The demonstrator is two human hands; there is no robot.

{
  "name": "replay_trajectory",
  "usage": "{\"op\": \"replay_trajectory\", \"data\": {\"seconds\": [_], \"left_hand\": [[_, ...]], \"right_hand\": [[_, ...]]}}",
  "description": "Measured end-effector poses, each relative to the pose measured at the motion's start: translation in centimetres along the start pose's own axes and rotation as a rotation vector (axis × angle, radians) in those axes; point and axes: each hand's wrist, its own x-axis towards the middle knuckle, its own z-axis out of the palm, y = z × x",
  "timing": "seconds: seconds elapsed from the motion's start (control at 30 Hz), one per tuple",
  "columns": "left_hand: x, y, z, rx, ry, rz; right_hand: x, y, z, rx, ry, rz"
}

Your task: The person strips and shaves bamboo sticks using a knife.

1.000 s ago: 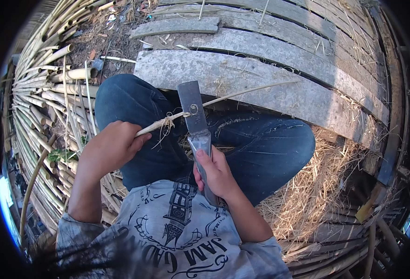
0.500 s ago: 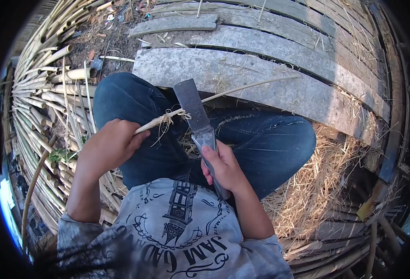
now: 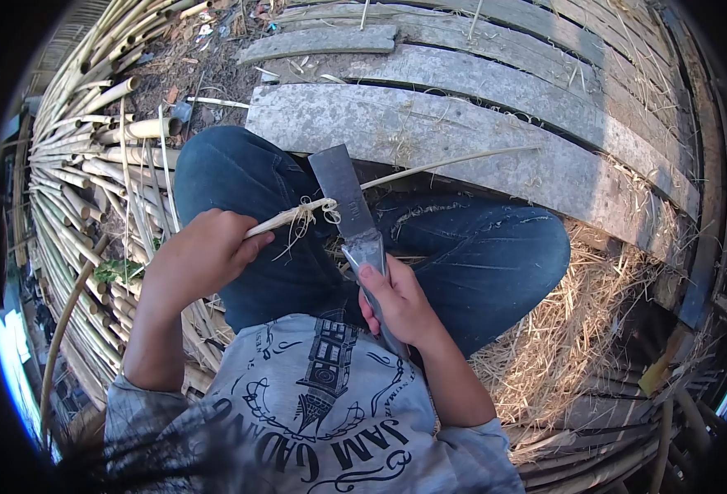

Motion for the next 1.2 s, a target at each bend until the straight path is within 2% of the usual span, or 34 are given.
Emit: {"op": "replay_trajectory", "data": {"seconds": [0.07, 0.1, 0.2, 0.27, 0.4, 0.5, 0.6, 0.67, 0.8, 0.87, 1.03, 1.13, 1.2], "left_hand": [[0.1, 0.2, 0.1, -0.024, -0.012, -0.051], [0.2, 0.3, 0.3, -0.031, -0.009, -0.057], [0.0, 0.2, 0.4, 0.004, 0.027, -0.043], [-0.4, 0.4, 0.1, -0.013, -0.005, -0.031], [-2.6, 1.2, -1.3, -0.122, -0.034, -0.055], [-3.8, 1.5, -1.5, -0.005, -0.021, -0.080], [-4.5, 1.3, -1.3, 0.078, -0.003, -0.194], [-4.8, 0.8, -1.0, 0.165, 0.094, -0.161], [-4.3, 0.7, 0.3, 0.100, 0.166, -0.139], [-4.1, 0.3, 0.7, 0.116, 0.175, -0.097], [-3.8, -0.1, 0.2, 0.087, 0.142, -0.066], [-3.8, 0.0, -0.1, 0.084, 0.114, -0.075], [-3.8, -0.1, -0.2, 0.099, 0.104, -0.091]], "right_hand": [[0.7, -0.1, -0.9, -0.038, 0.071, -0.119], [1.0, 0.6, -0.4, 0.170, 0.152, -0.105], [1.0, 0.4, 0.7, 0.078, 0.005, -0.023], [1.1, 0.9, 0.8, 0.150, 0.011, -0.030], [0.8, 0.4, -0.3, 0.059, 0.020, -0.029], [0.8, 0.8, -0.2, 0.060, 0.023, -0.015], [0.9, 0.6, -0.4, 0.022, 0.037, -0.032], [0.9, 0.4, -0.6, 0.002, 0.034, -0.049], [0.9, 0.1, 0.1, 0.031, 0.108, -0.092], [0.3, 0.2, 0.8, 0.135, 0.049, -0.014], [0.6, -0.4, -2.0, 0.124, -0.060, 0.041], [1.0, 0.6, -2.4, 0.279, -0.158, 0.057], [1.3, 1.3, -2.4, 0.863, -0.526, 0.022]]}}
